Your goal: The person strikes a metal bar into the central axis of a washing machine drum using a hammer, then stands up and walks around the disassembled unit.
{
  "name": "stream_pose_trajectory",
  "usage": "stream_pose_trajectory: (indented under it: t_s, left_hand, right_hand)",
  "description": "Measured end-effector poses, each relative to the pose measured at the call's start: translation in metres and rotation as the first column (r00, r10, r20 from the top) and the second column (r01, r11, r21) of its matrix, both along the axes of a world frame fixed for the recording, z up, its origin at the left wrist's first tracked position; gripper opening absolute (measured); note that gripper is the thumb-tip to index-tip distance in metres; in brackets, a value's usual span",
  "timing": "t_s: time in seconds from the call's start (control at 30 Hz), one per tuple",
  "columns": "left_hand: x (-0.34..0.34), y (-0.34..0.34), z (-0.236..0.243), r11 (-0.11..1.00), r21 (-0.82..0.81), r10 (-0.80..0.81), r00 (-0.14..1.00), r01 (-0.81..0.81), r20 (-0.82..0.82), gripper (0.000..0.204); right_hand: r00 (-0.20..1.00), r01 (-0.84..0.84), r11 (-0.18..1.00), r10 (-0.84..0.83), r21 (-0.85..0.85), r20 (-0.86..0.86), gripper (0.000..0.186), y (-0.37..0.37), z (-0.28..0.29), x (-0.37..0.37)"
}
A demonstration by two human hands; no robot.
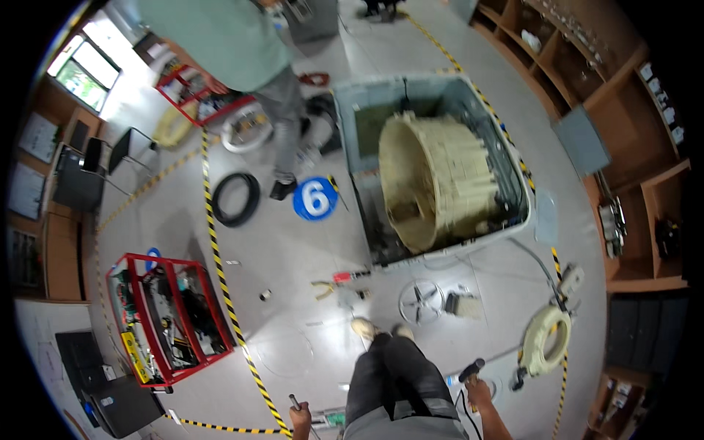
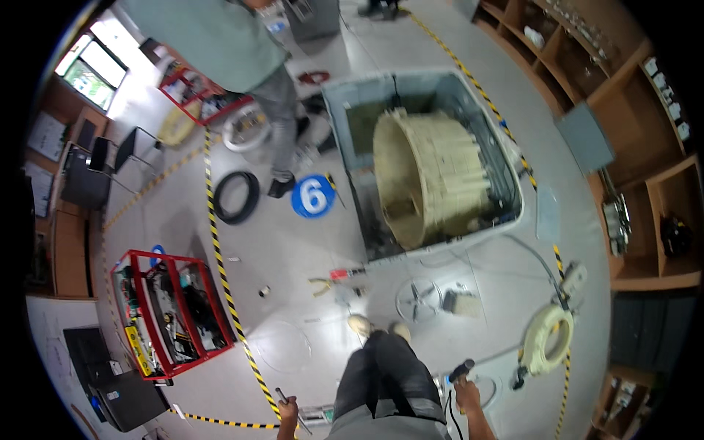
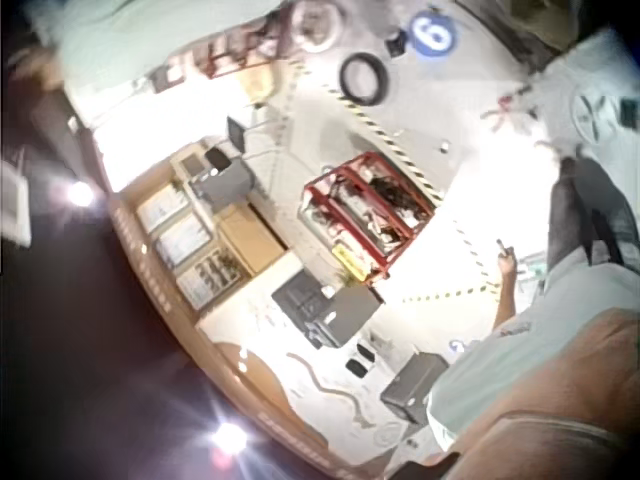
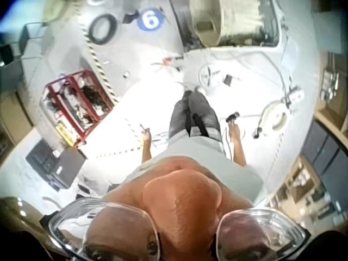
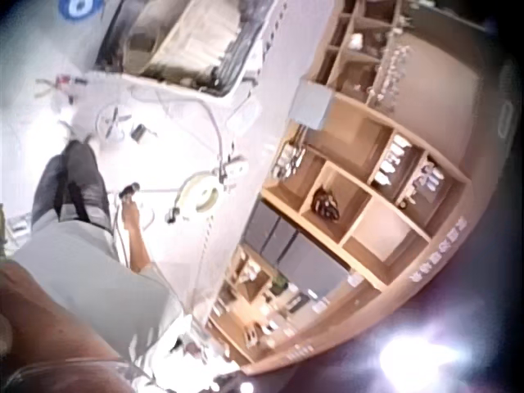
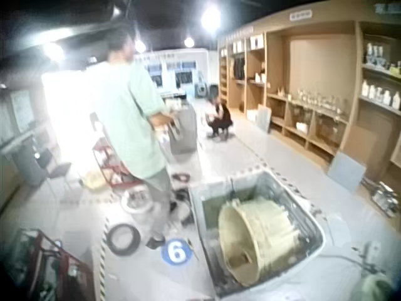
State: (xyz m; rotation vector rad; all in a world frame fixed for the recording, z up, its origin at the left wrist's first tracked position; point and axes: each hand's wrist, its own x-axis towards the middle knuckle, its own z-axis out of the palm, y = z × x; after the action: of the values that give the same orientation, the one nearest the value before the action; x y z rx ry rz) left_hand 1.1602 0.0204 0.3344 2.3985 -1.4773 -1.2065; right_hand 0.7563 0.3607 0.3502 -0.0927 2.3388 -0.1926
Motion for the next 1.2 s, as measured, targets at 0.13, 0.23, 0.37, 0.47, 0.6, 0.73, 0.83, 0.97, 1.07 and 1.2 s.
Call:
stream_pose_trajectory:
  t_s: [0.13, 0.23, 0.37, 0.47, 0.6, 0.73, 0.83, 0.97, 1.07, 1.2]
  left_hand:
    - [0.011, -0.008, -0.026, 0.994, 0.092, 0.067, 0.991, -0.057, -0.112, 0.03]
    - [0.003, -0.015, -0.031, 0.996, 0.09, 0.04, 0.989, -0.027, -0.145, 0.029]
    - [-0.021, -0.024, -0.007, 0.978, 0.204, 0.086, 0.967, -0.036, -0.24, 0.032]
    - [-0.032, -0.02, 0.002, 0.987, 0.159, 0.007, 0.963, 0.037, -0.271, 0.029]
    - [-0.023, -0.011, -0.035, 0.976, -0.019, -0.215, 0.95, 0.217, -0.225, 0.022]
    - [-0.034, 0.006, 0.006, 0.962, -0.02, -0.265, 0.918, 0.272, -0.296, 0.028]
    - [-0.049, 0.017, 0.028, 0.977, 0.199, -0.018, 0.965, 0.072, -0.26, 0.033]
    - [-0.036, 0.014, 0.019, 0.929, 0.332, -0.088, 0.97, 0.162, -0.226, 0.033]
    - [-0.038, 0.005, 0.019, 0.903, 0.367, -0.192, 0.974, 0.223, -0.12, 0.033]
    - [-0.048, -0.032, 0.007, 0.855, 0.416, -0.263, 0.951, 0.309, -0.165, 0.028]
  right_hand:
    - [0.919, 0.353, 0.935, -0.353, 0.032, 0.177, 0.037, -0.035, 0.041, -0.015]
    - [0.928, 0.357, 0.933, -0.348, -0.043, 0.134, 0.038, -0.015, 0.026, -0.014]
    - [0.837, 0.538, 0.834, -0.51, -0.126, 0.197, 0.04, 0.0, 0.035, -0.002]
    - [0.938, 0.346, 0.922, -0.343, -0.172, 0.045, 0.04, 0.051, -0.008, 0.016]
    - [0.943, -0.291, 0.947, 0.26, -0.134, -0.209, 0.047, 0.146, -0.07, 0.053]
    - [0.793, 0.592, 0.806, -0.577, -0.023, 0.198, 0.041, 0.156, -0.052, 0.074]
    - [0.554, 0.819, 0.574, -0.781, -0.018, 0.287, 0.059, 0.161, -0.022, 0.102]
    - [0.373, 0.921, 0.39, -0.86, -0.022, 0.349, 0.058, 0.182, -0.024, 0.158]
    - [0.313, 0.945, 0.328, -0.887, -0.015, 0.34, 0.057, 0.189, -0.024, 0.201]
    - [0.299, 0.945, 0.324, -0.91, 0.043, 0.287, 0.05, 0.174, -0.012, 0.24]
